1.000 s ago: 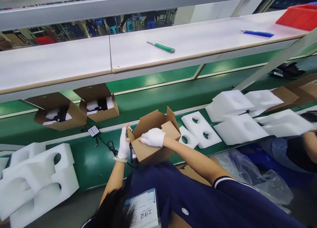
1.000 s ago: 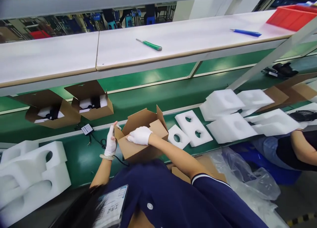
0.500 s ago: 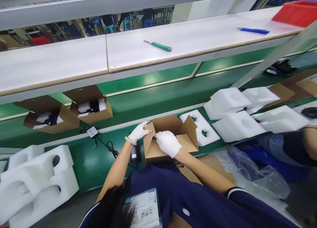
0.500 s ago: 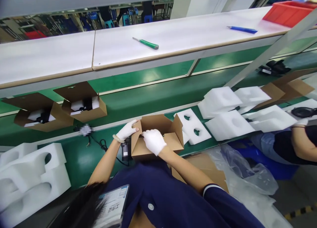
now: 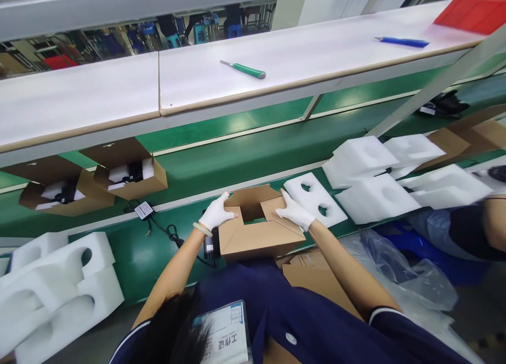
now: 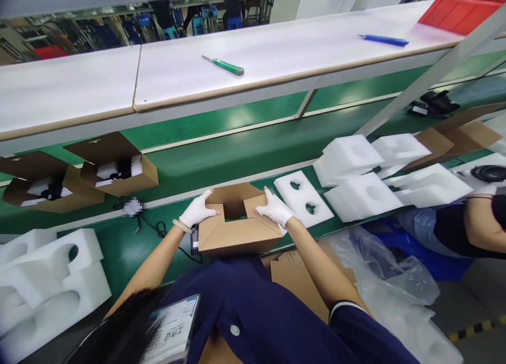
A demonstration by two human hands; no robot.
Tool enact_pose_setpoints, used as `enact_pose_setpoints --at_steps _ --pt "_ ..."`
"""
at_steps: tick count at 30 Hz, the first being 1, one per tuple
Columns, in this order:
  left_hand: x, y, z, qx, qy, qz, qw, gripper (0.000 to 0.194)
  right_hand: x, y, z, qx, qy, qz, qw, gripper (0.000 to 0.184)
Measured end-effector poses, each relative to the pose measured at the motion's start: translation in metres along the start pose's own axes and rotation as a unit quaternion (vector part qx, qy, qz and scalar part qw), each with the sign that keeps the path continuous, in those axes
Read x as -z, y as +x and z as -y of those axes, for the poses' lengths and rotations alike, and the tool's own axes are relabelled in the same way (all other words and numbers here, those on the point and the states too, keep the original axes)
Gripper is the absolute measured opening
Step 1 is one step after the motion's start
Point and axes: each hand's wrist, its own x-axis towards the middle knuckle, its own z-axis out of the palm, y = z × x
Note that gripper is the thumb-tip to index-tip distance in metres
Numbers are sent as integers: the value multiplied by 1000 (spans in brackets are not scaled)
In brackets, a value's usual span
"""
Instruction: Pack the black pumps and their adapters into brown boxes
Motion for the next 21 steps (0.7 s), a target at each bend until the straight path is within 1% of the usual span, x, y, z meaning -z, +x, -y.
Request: enact_pose_setpoints --at_steps 2,3,4,6,7,8,10,11,13,14,15,16,17,18,19,20,21 --pt "4 -7 -2 -64 22 23 997 66 3 4 1 -11 -30 5 999 91" --pt "6 -11 -3 -102 37 44 993 59 9 7 2 -7 -24 28 999 89" --pt "8 -16 -6 -139 58 70 986 55 18 10 4 11 -14 66 998 86" --pt "12 -24 -13 -195 114 118 967 57 36 15 11 57 -3 160 985 78" --pt "13 -27 -17 -210 146 135 957 59 44 17 16 73 -17 203 976 75" --pt "14 -28 -21 -215 176 148 949 57 48 20 22 82 -52 237 967 72" --pt "12 -28 -31 -199 232 166 937 44 47 23 37 77 -185 265 943 69" --pt "10 -26 -35 -182 261 170 933 39 42 24 44 70 -266 267 924 67" --pt "4 -22 -42 -143 311 169 924 40 25 23 57 61 -404 252 877 63" --pt "0 -20 -44 -123 331 162 922 45 15 21 61 62 -451 235 859 61" --pt "-3 -18 -45 -105 344 152 921 52 7 19 64 65 -483 211 847 59" --pt "-7 -17 -44 -88 346 138 924 60 0 16 65 71 -503 182 842 57" --pt "-10 -17 -41 -72 335 118 932 65 -5 13 64 78 -514 151 841 56" --pt "-12 -17 -37 -54 303 88 947 65 -7 10 61 85 -518 122 842 56" --pt "-15 -19 -31 -31 246 42 968 61 -7 6 56 95 -512 96 848 58" --pt "-17 -21 -24 1 163 -18 986 55 -5 3 49 109 -492 74 861 59" --pt "-20 -24 -17 42 58 -81 994 48 -1 0 40 121 -452 52 882 59"
